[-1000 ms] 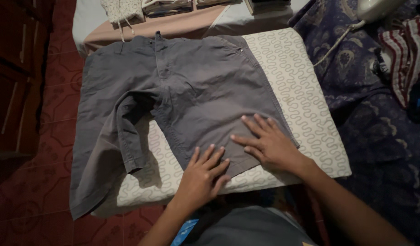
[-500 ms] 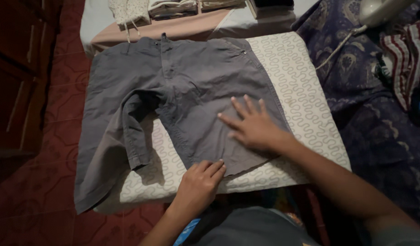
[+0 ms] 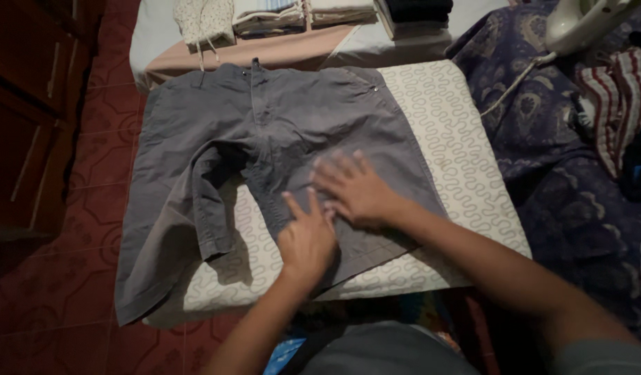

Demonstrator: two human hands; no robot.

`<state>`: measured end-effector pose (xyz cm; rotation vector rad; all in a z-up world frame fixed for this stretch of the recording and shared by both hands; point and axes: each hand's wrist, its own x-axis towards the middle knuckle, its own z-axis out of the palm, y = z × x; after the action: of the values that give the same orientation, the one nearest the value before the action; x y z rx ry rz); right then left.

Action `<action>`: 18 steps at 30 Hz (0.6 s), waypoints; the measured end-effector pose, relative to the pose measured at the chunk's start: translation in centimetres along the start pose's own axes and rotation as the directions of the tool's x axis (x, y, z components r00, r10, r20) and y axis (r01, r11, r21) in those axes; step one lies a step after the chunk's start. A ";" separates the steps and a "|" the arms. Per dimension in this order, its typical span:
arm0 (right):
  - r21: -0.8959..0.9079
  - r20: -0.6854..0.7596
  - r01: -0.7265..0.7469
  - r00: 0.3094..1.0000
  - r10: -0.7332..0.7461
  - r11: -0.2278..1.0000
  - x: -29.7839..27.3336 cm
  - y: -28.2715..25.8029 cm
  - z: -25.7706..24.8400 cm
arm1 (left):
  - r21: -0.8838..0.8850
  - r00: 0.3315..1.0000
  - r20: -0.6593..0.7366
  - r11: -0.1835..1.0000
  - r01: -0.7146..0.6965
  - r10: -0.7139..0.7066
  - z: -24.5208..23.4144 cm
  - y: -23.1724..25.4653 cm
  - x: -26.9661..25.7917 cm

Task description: The person irons a pair of gray shorts on an ironing board, moving the iron over the fabric and flattening it by hand.

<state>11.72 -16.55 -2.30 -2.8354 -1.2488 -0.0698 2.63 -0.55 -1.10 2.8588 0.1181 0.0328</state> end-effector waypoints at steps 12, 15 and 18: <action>0.082 -0.045 -0.311 0.948 0.315 0.947 -1.1 5.6 0.1 | 0.203 0.966 0.022 0.948 0.247 -0.257 -1.0 -5.7 5.1; -0.011 -0.040 -0.257 0.966 0.257 0.966 -0.4 2.9 1.0 | 0.296 0.988 -0.058 0.943 0.153 -0.142 -0.8 -3.4 4.3; 0.038 0.067 -0.130 0.990 0.128 0.991 -0.7 1.5 0.3 | 0.161 0.992 -0.067 0.983 -0.092 0.103 0.2 -0.9 2.8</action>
<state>12.32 -18.04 -2.65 -2.8949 -1.0603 0.0525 5.37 0.52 -1.53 3.0203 -0.0050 0.1580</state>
